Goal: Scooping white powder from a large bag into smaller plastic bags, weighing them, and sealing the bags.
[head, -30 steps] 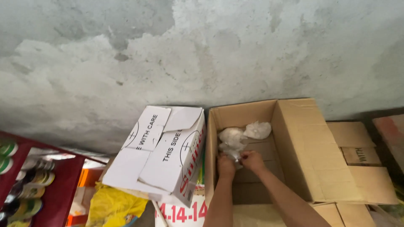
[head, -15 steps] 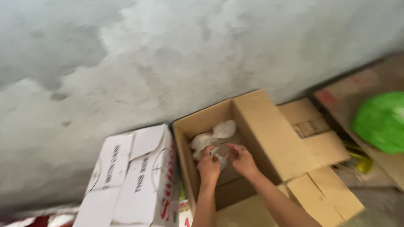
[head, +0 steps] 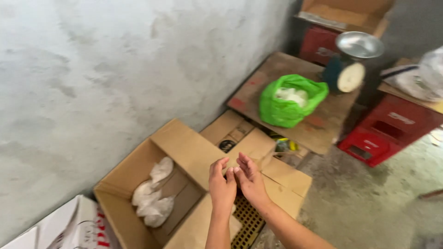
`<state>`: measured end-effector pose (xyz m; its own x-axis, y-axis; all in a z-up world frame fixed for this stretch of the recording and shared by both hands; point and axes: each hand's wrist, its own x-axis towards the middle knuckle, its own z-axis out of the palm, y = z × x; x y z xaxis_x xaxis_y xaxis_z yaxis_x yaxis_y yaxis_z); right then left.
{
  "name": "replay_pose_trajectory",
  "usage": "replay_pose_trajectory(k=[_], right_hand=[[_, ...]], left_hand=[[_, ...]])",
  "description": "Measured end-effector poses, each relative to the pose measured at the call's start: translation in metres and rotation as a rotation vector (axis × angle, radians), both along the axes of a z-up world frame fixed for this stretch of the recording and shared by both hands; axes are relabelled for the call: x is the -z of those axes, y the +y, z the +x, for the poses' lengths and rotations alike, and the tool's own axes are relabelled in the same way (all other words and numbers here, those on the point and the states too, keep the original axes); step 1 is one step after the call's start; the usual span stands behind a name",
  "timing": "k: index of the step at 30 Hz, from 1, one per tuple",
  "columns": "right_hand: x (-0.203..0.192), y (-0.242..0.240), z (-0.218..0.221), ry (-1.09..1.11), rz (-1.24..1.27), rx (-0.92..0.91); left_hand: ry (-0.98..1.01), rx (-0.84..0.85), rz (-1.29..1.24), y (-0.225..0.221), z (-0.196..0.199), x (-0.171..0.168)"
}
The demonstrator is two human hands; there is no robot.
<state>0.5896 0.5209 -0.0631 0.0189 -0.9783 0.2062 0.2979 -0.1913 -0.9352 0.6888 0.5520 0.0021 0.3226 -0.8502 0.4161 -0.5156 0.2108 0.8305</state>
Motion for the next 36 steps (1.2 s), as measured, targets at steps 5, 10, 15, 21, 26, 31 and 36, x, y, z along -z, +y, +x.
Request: replay_pose_trajectory(k=[5, 10, 15, 21, 26, 31, 36], right_hand=[[0.010, 0.024, -0.147, -0.003, -0.043, 0.164], [0.022, 0.061, -0.290, 0.078, -0.020, 0.399], [0.001, 0.092, -0.387, 0.144, 0.008, 0.551], [0.007, 0.099, -0.448, 0.138, 0.034, 0.623], [0.012, 0.067, -0.482, 0.192, 0.090, 0.673], [0.018, -0.006, -0.516, 0.334, 0.063, 0.714], [0.029, -0.110, -0.526, 0.274, 0.029, 0.604]], left_hand=[[0.036, 0.229, 0.047, 0.009, -0.135, -0.002], [-0.054, 0.440, 0.014, 0.025, -0.269, 0.007], [-0.069, 0.566, -0.025, 0.038, -0.365, -0.002], [-0.102, 0.695, -0.007, 0.025, -0.430, 0.005], [-0.043, 0.766, 0.026, -0.010, -0.467, 0.007], [0.016, 0.773, 0.005, -0.083, -0.497, 0.025], [0.018, 0.664, -0.017, -0.177, -0.505, 0.027]])
